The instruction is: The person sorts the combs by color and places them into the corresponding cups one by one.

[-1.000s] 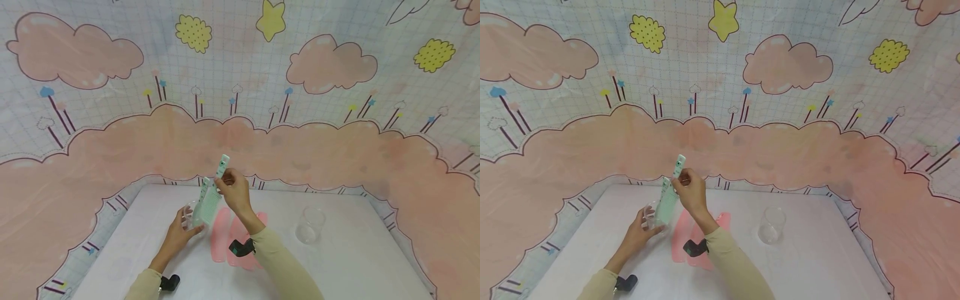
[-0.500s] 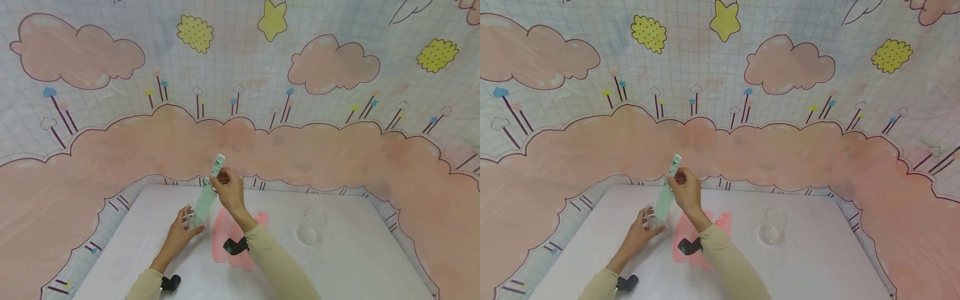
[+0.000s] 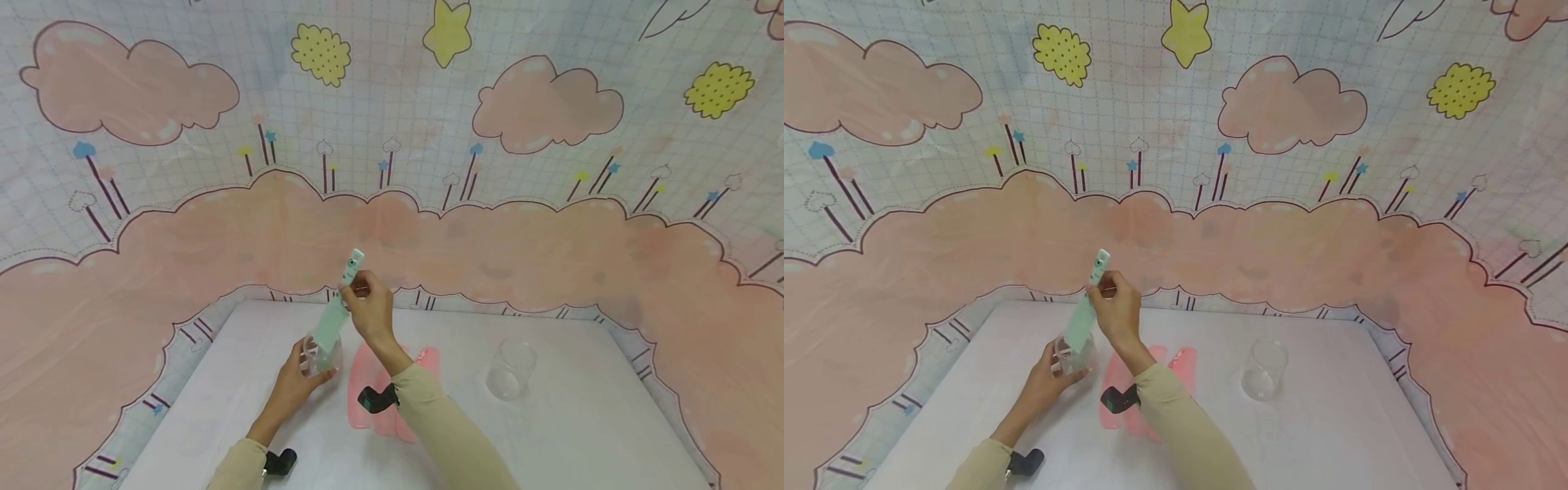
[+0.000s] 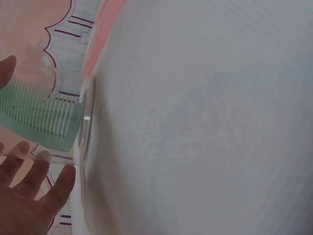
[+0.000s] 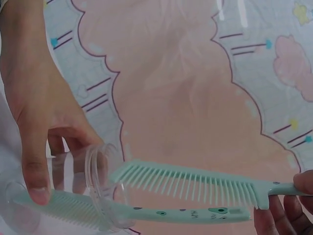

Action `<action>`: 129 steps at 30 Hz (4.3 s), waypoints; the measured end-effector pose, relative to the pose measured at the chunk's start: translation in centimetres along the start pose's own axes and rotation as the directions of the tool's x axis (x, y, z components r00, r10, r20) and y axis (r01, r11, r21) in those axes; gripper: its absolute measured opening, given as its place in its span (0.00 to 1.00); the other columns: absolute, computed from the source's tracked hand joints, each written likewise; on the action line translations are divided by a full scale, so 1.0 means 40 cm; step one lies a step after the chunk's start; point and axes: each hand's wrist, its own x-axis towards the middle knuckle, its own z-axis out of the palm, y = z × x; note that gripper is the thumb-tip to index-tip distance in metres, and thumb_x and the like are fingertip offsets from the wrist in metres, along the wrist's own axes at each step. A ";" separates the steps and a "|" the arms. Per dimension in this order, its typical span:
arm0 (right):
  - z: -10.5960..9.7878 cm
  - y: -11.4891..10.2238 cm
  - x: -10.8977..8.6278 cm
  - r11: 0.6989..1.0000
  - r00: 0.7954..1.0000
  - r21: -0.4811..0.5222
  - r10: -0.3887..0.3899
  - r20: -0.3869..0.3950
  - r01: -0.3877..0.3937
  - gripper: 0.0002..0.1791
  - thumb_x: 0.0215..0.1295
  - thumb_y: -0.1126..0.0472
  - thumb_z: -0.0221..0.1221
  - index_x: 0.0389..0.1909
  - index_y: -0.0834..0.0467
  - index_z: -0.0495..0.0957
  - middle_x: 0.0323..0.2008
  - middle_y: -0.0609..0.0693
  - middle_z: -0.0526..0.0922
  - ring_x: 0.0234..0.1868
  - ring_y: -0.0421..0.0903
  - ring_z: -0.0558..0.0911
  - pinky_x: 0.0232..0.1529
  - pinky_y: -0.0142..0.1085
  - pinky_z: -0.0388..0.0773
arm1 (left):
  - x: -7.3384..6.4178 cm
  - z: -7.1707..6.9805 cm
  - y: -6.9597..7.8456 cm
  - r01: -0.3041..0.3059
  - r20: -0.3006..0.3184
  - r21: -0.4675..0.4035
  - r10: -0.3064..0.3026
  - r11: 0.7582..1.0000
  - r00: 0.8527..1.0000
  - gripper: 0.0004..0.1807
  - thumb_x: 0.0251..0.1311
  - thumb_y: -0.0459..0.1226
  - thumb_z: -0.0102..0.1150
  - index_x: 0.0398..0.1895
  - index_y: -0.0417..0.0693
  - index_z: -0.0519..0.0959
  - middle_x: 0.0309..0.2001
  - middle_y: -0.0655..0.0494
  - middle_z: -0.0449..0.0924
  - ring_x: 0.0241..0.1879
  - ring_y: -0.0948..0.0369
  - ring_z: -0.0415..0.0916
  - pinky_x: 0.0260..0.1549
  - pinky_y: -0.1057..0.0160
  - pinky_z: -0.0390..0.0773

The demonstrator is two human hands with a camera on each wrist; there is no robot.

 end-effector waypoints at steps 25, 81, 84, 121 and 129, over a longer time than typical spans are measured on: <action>0.031 0.057 -0.005 0.996 0.999 -0.085 -0.041 -0.010 0.040 0.06 0.60 0.61 0.66 0.37 0.59 0.83 0.34 0.53 0.86 0.32 0.44 0.86 0.34 0.27 0.83 | -0.003 -0.004 0.005 -0.001 0.012 0.009 0.001 1.000 1.000 0.55 0.52 0.54 0.71 0.76 0.47 0.49 0.72 0.39 0.60 0.68 0.39 0.64 0.62 0.41 0.71; 0.061 0.146 -0.061 0.953 0.984 -0.298 0.102 0.148 -0.054 0.07 0.57 0.56 0.69 0.32 0.56 0.85 0.27 0.47 0.87 0.26 0.34 0.80 0.28 0.25 0.76 | -0.006 -0.004 0.007 0.017 0.013 0.020 -0.018 1.000 1.000 0.54 0.53 0.53 0.70 0.76 0.46 0.49 0.71 0.36 0.62 0.67 0.37 0.66 0.60 0.40 0.73; 0.062 0.146 -0.060 0.952 0.980 -0.299 0.118 0.160 -0.066 0.07 0.57 0.57 0.69 0.33 0.56 0.86 0.28 0.47 0.87 0.27 0.34 0.81 0.29 0.25 0.76 | -0.004 -0.002 0.007 0.017 0.012 0.016 -0.017 1.000 1.000 0.54 0.53 0.52 0.71 0.75 0.47 0.49 0.70 0.36 0.63 0.67 0.37 0.66 0.60 0.41 0.73; -0.082 0.088 -0.055 0.987 0.991 -0.144 0.088 0.098 -0.073 0.12 0.59 0.56 0.68 0.41 0.57 0.83 0.35 0.52 0.87 0.36 0.45 0.86 0.33 0.30 0.82 | -0.002 0.001 0.007 0.010 0.009 0.018 -0.010 1.000 1.000 0.53 0.53 0.49 0.71 0.75 0.48 0.50 0.70 0.42 0.64 0.69 0.42 0.64 0.62 0.43 0.73; -0.151 0.083 -0.062 0.991 0.999 -0.129 0.025 0.044 -0.019 0.11 0.58 0.58 0.69 0.40 0.57 0.84 0.35 0.53 0.87 0.36 0.49 0.86 0.32 0.30 0.81 | -0.005 -0.002 0.004 0.002 0.015 0.007 -0.002 1.000 1.000 0.52 0.53 0.49 0.72 0.75 0.48 0.50 0.71 0.41 0.64 0.69 0.41 0.64 0.61 0.43 0.73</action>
